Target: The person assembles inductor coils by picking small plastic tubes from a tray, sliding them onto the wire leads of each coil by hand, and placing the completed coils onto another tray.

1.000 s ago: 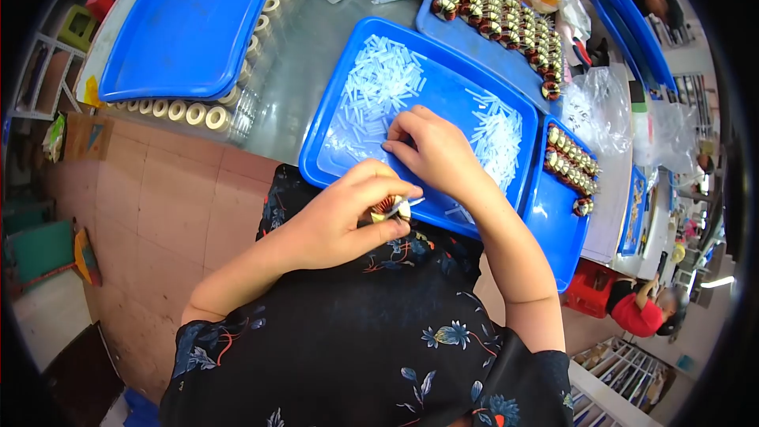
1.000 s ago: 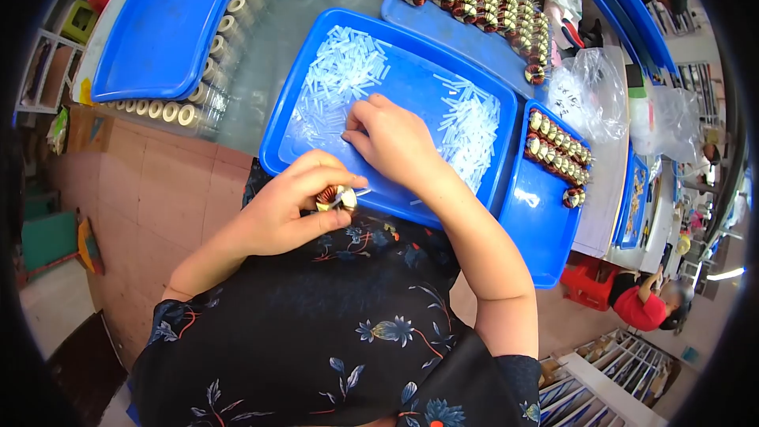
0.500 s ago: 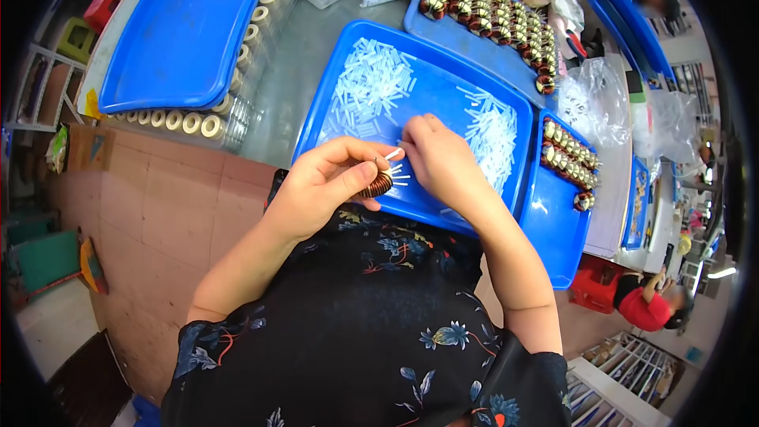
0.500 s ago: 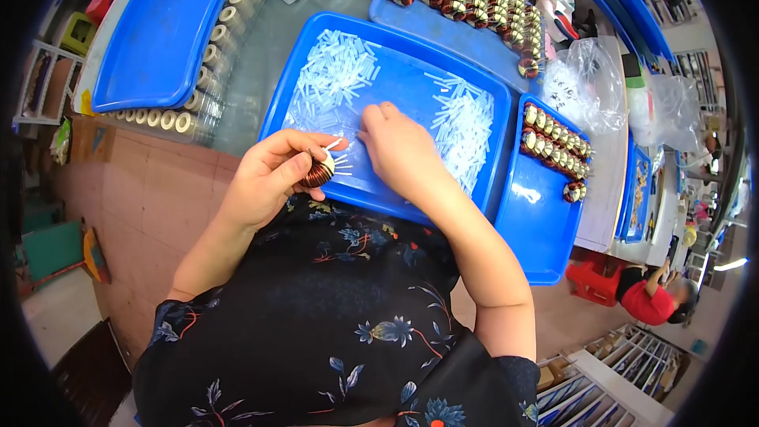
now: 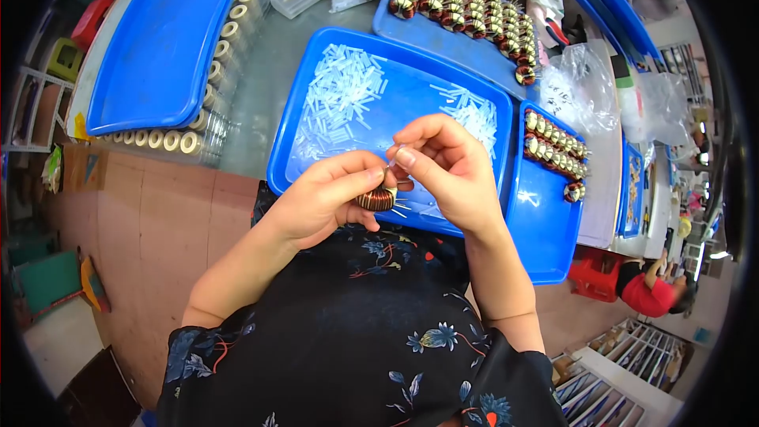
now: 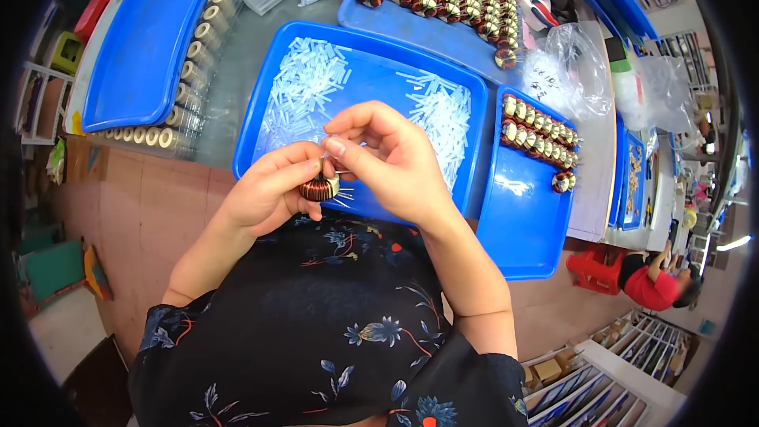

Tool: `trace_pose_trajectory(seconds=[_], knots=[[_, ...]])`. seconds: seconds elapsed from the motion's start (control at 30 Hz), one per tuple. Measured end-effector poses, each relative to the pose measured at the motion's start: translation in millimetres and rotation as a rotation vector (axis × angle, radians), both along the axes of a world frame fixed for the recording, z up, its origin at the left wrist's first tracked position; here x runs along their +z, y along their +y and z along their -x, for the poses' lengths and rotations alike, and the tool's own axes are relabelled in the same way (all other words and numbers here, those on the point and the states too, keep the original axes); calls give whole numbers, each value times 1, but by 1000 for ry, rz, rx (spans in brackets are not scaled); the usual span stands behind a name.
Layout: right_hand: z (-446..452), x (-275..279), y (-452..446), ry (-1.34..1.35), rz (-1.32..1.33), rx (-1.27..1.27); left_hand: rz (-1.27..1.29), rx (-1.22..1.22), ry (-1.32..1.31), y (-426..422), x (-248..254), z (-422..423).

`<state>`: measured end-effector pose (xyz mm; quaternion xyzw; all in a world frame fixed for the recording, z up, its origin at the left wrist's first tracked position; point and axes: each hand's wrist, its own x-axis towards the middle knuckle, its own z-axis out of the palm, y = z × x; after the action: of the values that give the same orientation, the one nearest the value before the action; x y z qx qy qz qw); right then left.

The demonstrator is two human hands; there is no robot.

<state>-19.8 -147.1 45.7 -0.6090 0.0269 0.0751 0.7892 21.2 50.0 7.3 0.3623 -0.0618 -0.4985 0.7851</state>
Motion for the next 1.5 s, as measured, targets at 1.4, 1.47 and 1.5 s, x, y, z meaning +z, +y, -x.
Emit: trace_pose_trajectory(seconds=[1.4, 1.47, 1.5], knots=[[10, -1, -8, -78, 278, 49, -81, -83, -62, -2, -1, 5], [11, -3, -11, -182, 390, 52, -125, -17, -365, -4, -4, 11], [11, -2, -13, -226, 443, 58, -146, 14, -514, -5, -6, 14]])
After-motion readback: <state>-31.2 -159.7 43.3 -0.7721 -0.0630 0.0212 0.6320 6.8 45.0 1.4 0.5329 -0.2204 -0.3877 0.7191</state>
